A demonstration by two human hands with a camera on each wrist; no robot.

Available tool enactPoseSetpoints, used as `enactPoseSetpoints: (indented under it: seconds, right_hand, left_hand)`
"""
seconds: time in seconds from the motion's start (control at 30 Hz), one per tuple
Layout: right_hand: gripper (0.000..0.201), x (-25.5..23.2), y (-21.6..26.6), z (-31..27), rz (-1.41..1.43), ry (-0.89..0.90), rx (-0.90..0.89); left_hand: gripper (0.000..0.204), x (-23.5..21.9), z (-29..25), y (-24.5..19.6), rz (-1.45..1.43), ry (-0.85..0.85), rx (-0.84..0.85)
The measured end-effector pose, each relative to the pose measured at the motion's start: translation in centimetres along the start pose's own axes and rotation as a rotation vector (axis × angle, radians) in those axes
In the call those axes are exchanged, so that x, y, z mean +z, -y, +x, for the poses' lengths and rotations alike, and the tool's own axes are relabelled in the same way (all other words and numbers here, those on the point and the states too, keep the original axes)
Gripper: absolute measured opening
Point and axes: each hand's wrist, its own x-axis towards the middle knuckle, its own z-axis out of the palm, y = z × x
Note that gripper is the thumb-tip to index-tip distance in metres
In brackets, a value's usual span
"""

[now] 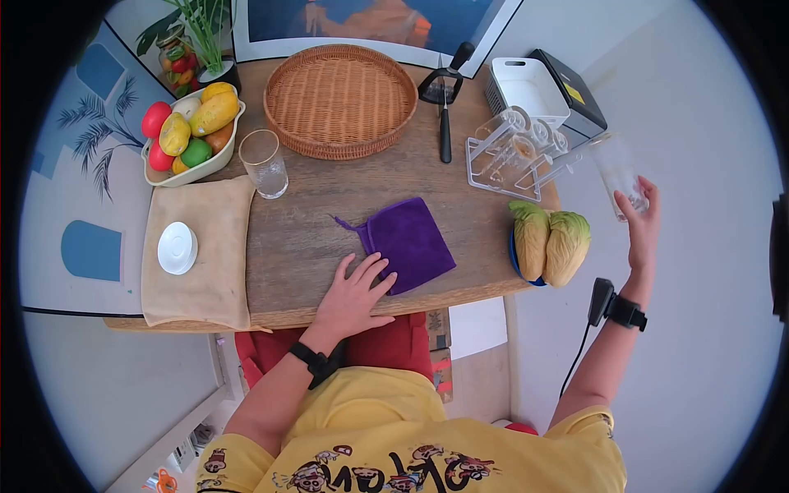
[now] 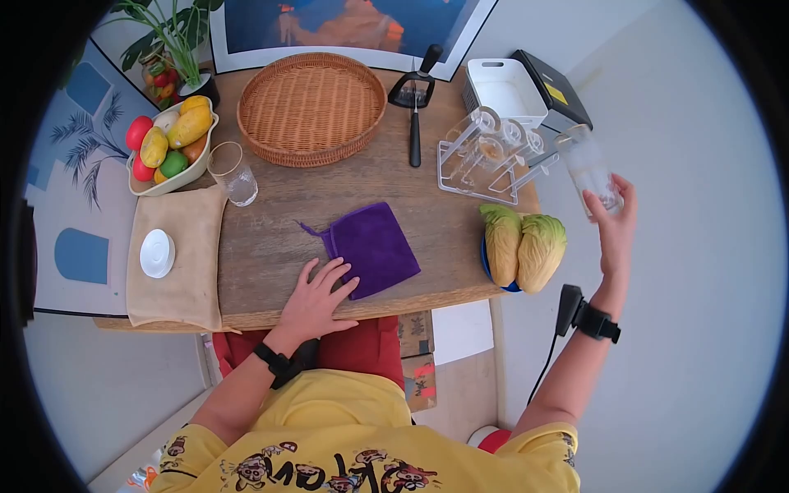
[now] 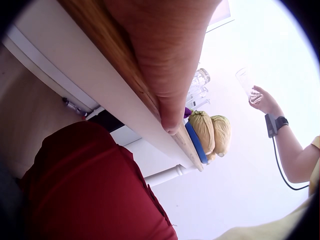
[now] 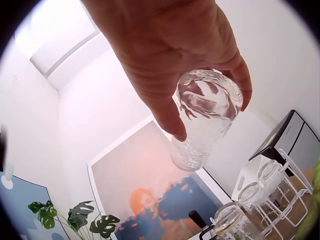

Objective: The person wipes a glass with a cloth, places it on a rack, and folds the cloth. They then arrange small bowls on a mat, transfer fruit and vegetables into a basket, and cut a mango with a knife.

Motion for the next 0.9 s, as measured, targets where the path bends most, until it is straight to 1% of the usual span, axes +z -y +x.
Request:
enactPoseSetpoints:
  seconds: [0.03,0.1,0.13,0.2,0.3,0.33,0.4,0.43,0.5,0.73,0.9]
  right_hand:
    - [0.062,0.0,-0.1,0.7,0.0,-0.001,0.0]
    - [0.065,0.3,-0.3,2.0,-0.364,-0.013,-0.228]
    - [0.065,0.6,-0.2,2.5,-0.364,-0.015,-0.23]
    - [0.069,1.4,0.0,3.5,-0.214,0.07,-0.082]
    - [0.068,3.0,-1.4,5.7,-0.227,0.105,-0.05]
    - [0.068,3.6,-1.7,6.4,-0.225,0.108,-0.052]
    - [0.069,4.7,-2.2,7.5,-0.418,0.104,-0.17]
    - [0.069,5.2,-2.3,8.0,-0.416,0.104,-0.169]
    - [0.072,6.3,-2.8,8.6,-0.538,0.137,-0.289]
    - [0.078,10.2,-3.9,9.9,-0.595,0.234,-0.284]
    - [0.081,13.1,-4.8,9.7,-0.539,0.263,-0.216]
  left_hand:
    - [0.075,0.0,0.0,0.0,-0.002,0.001,-0.001]
    - [0.075,-0.1,0.0,0.0,-0.003,0.001,-0.002]
    - [0.074,-0.1,0.0,-0.1,-0.004,0.006,-0.005]
    - [0.073,-0.2,0.0,-0.1,-0.004,0.01,-0.011]
    - [0.073,-0.1,0.0,0.0,-0.004,0.018,-0.016]
    - [0.074,-0.1,0.0,0.0,-0.01,0.009,-0.01]
    - [0.075,-0.1,0.0,0.0,-0.014,0.0,-0.005]
    - [0.075,0.0,0.0,0.0,-0.014,0.0,-0.005]
    - [0.076,0.0,0.0,-0.1,-0.01,-0.001,-0.005]
    - [0.075,-0.1,0.1,-0.1,-0.016,0.006,-0.01]
    - [0.074,-0.1,0.1,-0.1,-0.011,0.01,-0.008]
